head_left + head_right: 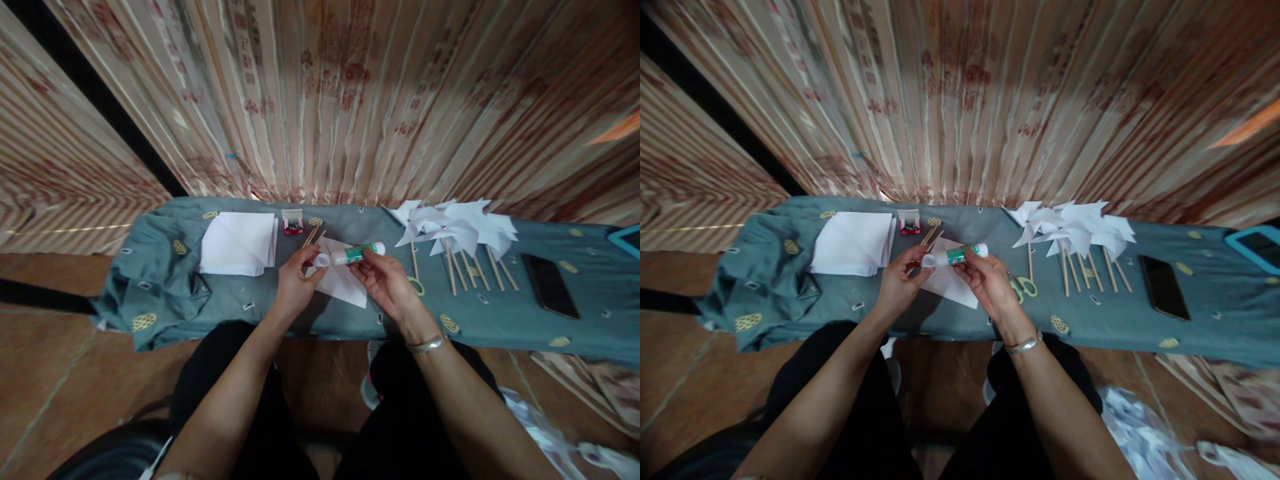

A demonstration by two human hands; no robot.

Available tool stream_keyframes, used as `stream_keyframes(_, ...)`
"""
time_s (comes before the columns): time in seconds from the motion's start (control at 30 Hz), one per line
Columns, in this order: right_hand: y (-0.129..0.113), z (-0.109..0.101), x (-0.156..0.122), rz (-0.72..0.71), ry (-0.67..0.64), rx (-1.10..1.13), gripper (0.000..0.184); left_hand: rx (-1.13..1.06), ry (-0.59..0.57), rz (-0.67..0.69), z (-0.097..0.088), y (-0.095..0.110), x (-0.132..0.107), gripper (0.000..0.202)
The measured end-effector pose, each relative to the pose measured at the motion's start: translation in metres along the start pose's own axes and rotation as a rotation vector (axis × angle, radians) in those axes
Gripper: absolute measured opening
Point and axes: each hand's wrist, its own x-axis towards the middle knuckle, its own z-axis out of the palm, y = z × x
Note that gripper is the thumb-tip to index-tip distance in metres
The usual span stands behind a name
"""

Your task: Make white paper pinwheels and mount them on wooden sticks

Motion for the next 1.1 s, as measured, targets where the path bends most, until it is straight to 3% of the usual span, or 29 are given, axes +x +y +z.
stream_keyframes(0.2,0.002,0.002,-0.002,-0.044,0.019,-0.072,0.027,0.188,-0.035,0.1,-0.003,0.003,-0.002,0.027)
stream_keyframes(0.67,0.003,0.005,-0.004,-0.12,0.033,-0.221,0.029,0.273,-0.07,0.22,-0.006,0.002,-0.003,0.027)
stream_keyframes(1.1,0.02,0.005,0.001,-0.042,0.118,-0.292,0.041,0.415,-0.08,0.387,-0.006,-0.003,-0.012,0.02)
